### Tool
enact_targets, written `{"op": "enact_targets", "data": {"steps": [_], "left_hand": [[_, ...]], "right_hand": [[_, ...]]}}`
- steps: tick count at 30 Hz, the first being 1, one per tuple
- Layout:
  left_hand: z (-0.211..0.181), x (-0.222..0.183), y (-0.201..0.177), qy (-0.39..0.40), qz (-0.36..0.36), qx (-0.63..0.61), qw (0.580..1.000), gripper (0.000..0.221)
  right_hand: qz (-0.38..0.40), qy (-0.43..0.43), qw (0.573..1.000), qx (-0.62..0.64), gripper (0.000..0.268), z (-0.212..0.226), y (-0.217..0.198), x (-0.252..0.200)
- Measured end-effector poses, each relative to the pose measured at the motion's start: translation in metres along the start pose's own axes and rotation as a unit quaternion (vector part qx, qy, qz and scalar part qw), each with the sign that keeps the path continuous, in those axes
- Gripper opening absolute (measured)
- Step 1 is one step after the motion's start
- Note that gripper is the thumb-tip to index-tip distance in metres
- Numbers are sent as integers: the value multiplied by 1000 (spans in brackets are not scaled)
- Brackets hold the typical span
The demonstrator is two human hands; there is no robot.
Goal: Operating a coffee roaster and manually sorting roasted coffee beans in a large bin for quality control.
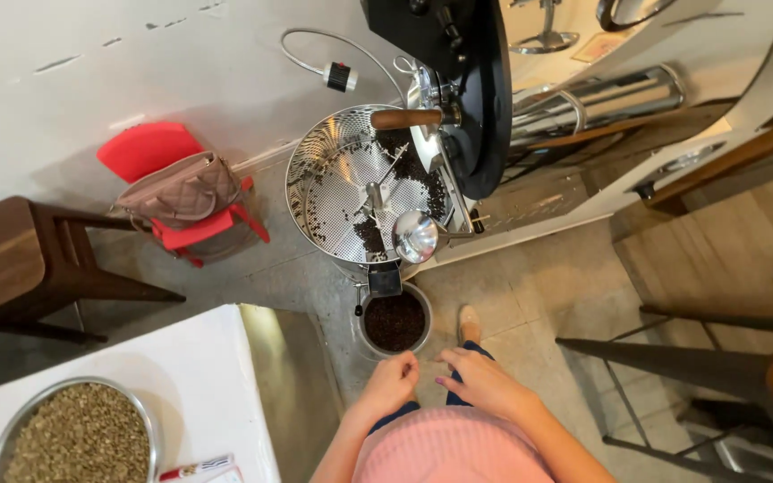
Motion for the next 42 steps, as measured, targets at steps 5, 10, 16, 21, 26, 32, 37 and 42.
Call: {"op": "enact_targets", "data": {"steps": [5,10,16,21,26,32,37,42], "left_hand": [[10,4,0,31,22,20,999,9],[-10,-2,-17,41,31,19,998,9],[0,1,-16,34,33,-23,999,6],[12,0,-14,4,18,-20,1000,12],[4,-2,-15,-39,12,-13,999,19],[-19,-3,-8,-64,47,6,997,26],[-39,1,-1,-13,51,25,998,14],[-36,6,5,0,55,45,997,12]], "right_hand": [[7,49,999,-2,26,13,6,-4],[-26,30,999,-6,24,27,-7,2],[-92,-42,995,-2,15,34,-10,15],[-93,-74,992,-52,20,29,-4,19],[-61,-38,996,-57,28,10,4,19],[-13,6,999,-35,26,-1,5,11],[2,20,999,-35,27,-10,10,9],[11,29,999,-29,30,-7,4,4]]}}
Point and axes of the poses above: each hand's wrist, its own x-axis towards the middle knuckle, its own y-axis out of the palm, z = x × y, the point moved 7 cm from there along x, towards the middle knuckle, and after that the axes turned 4 degrees about -x, right-handed, at the moved point
